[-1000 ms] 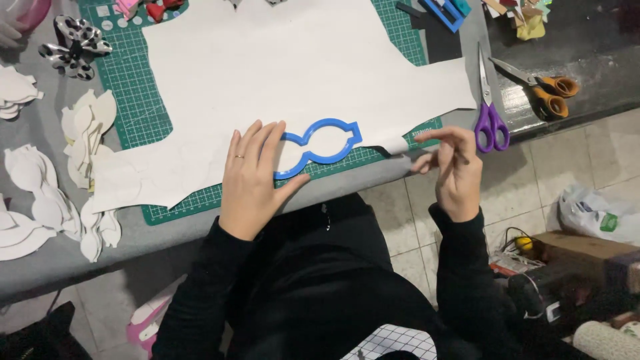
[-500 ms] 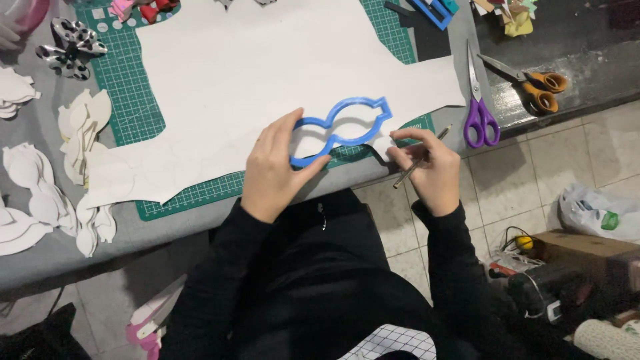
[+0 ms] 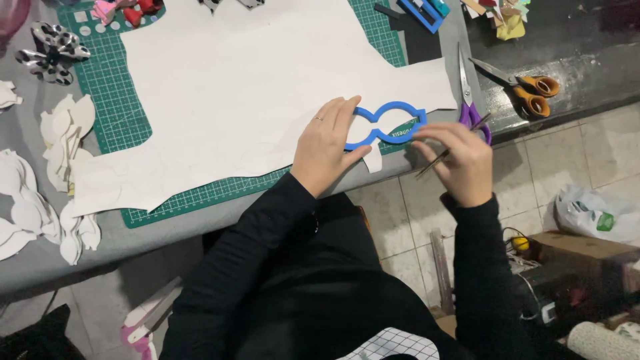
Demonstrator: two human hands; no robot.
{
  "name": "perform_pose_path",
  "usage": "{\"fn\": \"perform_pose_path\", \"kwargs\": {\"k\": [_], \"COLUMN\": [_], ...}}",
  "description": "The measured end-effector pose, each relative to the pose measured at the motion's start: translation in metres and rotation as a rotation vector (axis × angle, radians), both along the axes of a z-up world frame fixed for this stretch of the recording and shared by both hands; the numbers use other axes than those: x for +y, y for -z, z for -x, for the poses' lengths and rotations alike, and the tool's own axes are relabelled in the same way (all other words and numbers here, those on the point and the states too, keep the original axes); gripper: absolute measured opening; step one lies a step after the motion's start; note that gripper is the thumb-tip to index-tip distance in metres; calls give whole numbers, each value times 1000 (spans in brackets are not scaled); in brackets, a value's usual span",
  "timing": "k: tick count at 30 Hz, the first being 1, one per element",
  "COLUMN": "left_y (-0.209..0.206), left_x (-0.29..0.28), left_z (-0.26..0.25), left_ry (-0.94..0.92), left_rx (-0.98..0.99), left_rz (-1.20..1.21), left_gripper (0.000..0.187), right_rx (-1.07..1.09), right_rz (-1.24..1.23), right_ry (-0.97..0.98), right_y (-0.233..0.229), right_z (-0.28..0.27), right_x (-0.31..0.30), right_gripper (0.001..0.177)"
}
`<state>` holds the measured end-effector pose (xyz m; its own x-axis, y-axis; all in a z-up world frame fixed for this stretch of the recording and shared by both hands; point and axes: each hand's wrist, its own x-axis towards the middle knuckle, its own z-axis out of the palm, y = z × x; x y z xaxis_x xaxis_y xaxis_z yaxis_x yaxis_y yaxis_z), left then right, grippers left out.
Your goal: Trace butterfly and bow-shaped patterns onto a sheet of material using a pencil and plastic templates.
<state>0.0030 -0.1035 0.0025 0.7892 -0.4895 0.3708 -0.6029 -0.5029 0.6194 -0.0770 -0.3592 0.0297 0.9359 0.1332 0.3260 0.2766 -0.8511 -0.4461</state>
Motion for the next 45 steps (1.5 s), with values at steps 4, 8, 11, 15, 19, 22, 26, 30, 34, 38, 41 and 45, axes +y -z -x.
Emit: {"fn": "perform_pose_path", "kwargs": {"k": [4,8,11,15,19,22,26,30,34,38,41,45], "left_y": [-12,-22,-14,-13,-9,-13,-17,-26,-34,-11,2,-1], "left_x": [13,66,116,145,152,157,157,132,71,28,25,25], "left_z": [4,11,4,3,2,-3,2,4,8,2,1,1], "left_ry": [36,-52,-153,-183,-192,-208,-203,-249,-112,-26,-45,-61], "left_rx": [25,-30,-6,108,8,29,70,71,-31,36,51,76], "left_rz": [19,-120,-235,-171,-331,-361,-325,-415,-194,-66,-71,-39], "left_gripper": [96,102,101,97,91,90,91,88,78,82,78,70], "right_rx": [95,204,160,168,151,131,149,163,168,216,189,206], "right_rz": [58,35,127,137,84,48,16,29,23,24,22,-3], "right_ry": [-153,-308,-354,-367,-364,-375,-411,-394,-415,-383,-415,-395], "right_y": [-30,-36,-35,-30,-32,-32,-26,-27,-29,-30,-27,-32], "right_z": [-41,-64,-69,-73,-74,-80,-87,-87,-88,-86,-87,-87], "right_x": [-10,-15,-11,-8,-4,-10,-19,-17,-14,-12,-16,-14], "right_gripper": [52,68,74,69,63,61,63,64,63,64,64,63]}}
